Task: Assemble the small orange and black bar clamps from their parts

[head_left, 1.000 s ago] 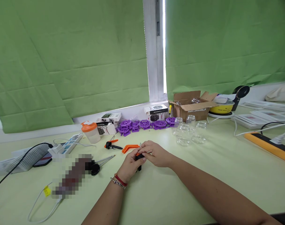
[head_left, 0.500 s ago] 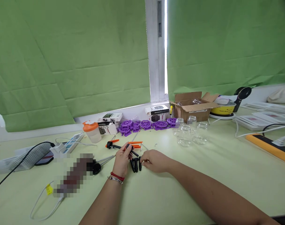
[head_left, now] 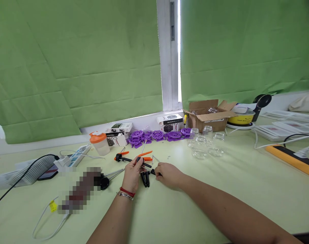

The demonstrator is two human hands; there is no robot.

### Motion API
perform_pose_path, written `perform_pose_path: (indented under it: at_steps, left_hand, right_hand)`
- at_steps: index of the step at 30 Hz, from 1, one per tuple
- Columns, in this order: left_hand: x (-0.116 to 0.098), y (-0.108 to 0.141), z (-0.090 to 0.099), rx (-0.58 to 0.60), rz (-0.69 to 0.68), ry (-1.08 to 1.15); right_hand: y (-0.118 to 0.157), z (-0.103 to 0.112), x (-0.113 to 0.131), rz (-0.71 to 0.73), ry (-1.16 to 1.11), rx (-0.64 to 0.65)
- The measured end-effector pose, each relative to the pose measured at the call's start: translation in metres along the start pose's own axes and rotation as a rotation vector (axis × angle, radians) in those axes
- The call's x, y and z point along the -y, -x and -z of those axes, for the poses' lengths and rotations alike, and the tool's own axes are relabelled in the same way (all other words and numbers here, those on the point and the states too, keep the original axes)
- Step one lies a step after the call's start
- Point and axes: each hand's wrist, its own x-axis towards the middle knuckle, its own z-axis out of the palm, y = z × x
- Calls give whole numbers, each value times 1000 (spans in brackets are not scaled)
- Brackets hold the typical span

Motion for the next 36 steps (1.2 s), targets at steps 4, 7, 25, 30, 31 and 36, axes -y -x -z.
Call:
perform_pose_path:
  at_steps: [4, 7, 25, 30, 31, 36]
  left_hand:
    - [0, -1, 1, -8, 19, 20]
    - [2, -4, 3, -15, 38, 36]
    - [7, -9, 6, -66, 49, 95]
    - [7, -8, 7, -58, 36, 98]
    - [7, -8, 7, -54, 36, 95]
    - [7, -8, 7, -45, 32, 83]
  right_hand:
    - [-2, -4, -7, -160, -26, -42]
    - [-3, -2, -12, -161, -46, -30]
    - [-5, 5, -10, -77, -229, -140]
    - [-9, -1, -15, -150, -388, -68]
    - [-9, -3, -16, -169, -429, -52]
    - [-10, -1, -12, -234, -578, -2]
